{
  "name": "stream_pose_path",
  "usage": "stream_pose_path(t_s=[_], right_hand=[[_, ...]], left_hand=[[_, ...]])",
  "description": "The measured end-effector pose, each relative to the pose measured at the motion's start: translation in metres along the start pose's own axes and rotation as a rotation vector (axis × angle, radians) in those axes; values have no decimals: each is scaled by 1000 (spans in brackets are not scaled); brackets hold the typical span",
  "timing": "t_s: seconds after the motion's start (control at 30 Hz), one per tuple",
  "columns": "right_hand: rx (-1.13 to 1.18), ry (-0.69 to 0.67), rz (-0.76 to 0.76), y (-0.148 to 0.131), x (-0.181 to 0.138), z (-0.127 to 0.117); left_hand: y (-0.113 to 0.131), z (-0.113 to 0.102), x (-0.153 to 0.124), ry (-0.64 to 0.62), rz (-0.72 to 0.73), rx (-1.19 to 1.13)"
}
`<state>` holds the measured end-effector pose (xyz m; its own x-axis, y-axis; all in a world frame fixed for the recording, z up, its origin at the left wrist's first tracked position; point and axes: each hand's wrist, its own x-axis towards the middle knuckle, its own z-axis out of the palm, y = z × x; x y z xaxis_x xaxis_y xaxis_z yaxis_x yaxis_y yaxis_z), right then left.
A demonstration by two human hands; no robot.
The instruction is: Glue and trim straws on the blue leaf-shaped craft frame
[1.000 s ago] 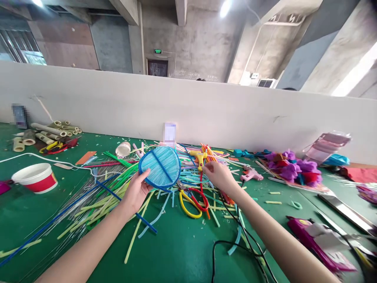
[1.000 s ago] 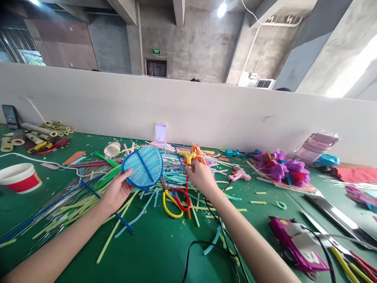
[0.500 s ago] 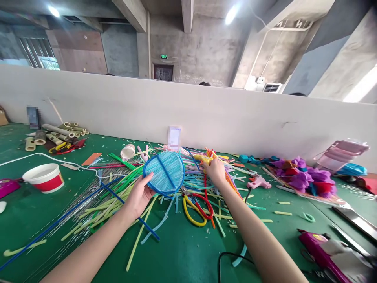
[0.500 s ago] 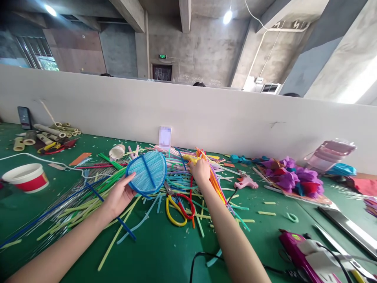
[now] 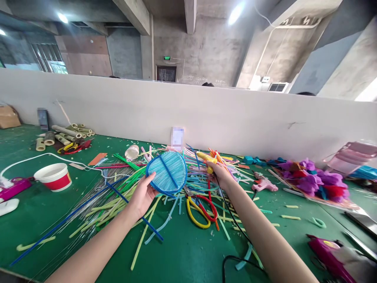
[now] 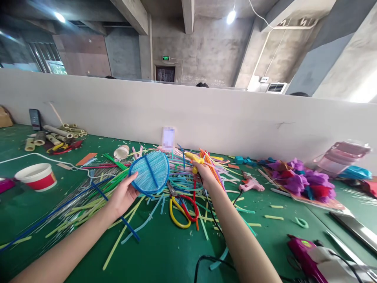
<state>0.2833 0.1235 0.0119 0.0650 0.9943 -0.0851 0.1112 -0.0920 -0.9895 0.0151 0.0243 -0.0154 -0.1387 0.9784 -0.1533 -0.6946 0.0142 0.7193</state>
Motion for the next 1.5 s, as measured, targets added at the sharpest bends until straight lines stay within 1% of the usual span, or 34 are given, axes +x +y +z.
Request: stream_pose_path(t_s=[0.07,0.13,0.17,0.2,0.27,0.3,0.33,0.4,0.47,0.53,0.63,0.7,0.73,0.8,0.87,0.93,1.03,1.17,1.33,1.5], right_hand=[[93,-36,-53,-7,-16,-2],[170,-68,-122,-12,-39,-5],[227,-107,-187,-13,-52,-7],[230,-144,-226,-12,-65,-7],[138,-163,-267,-7,-88,-6],[75,-165,-257,-3,-97,-4],[21,-138,-240,2,-104,-1],[-47,-116,-237,11,-113,6],[-80,-135,-262,19,-117,13],[-86,-140,-282,25,-119,19],[-76,-81,-277,29,-120,23],[-66,-44,-285,30,-120,23],[-60,-31,-296,31,-120,23],[-52,-13,-320,33,-120,24],[-101,2,-334,37,-119,25],[-243,47,-335,42,-120,26],[-495,128,-328,46,-121,29],[-654,133,-346,49,-122,35],[-806,142,-340,52,-123,41],[-859,144,-357,52,-124,43]], left_hand=[[0,-1,1,1,15,4],[-2,-1,2,-19,42,23],[-3,-1,2,-34,56,35],[-4,0,1,-51,68,47],[-6,0,1,-85,83,64],[-7,0,0,-98,88,72],[-8,0,0,-106,92,80],[-9,0,0,-113,96,95],[-10,-1,1,-98,118,114],[-8,-2,2,-57,195,153],[0,-3,4,28,424,239],[6,-3,4,41,548,252],[8,-3,4,25,565,236],[9,-1,3,-23,521,192],[6,1,2,-52,429,167],[1,3,0,-57,354,173],[-8,5,-4,-65,295,189],[-12,9,-10,-75,257,187],[-15,12,-13,-100,254,182],[-17,14,-15,-115,239,186]])
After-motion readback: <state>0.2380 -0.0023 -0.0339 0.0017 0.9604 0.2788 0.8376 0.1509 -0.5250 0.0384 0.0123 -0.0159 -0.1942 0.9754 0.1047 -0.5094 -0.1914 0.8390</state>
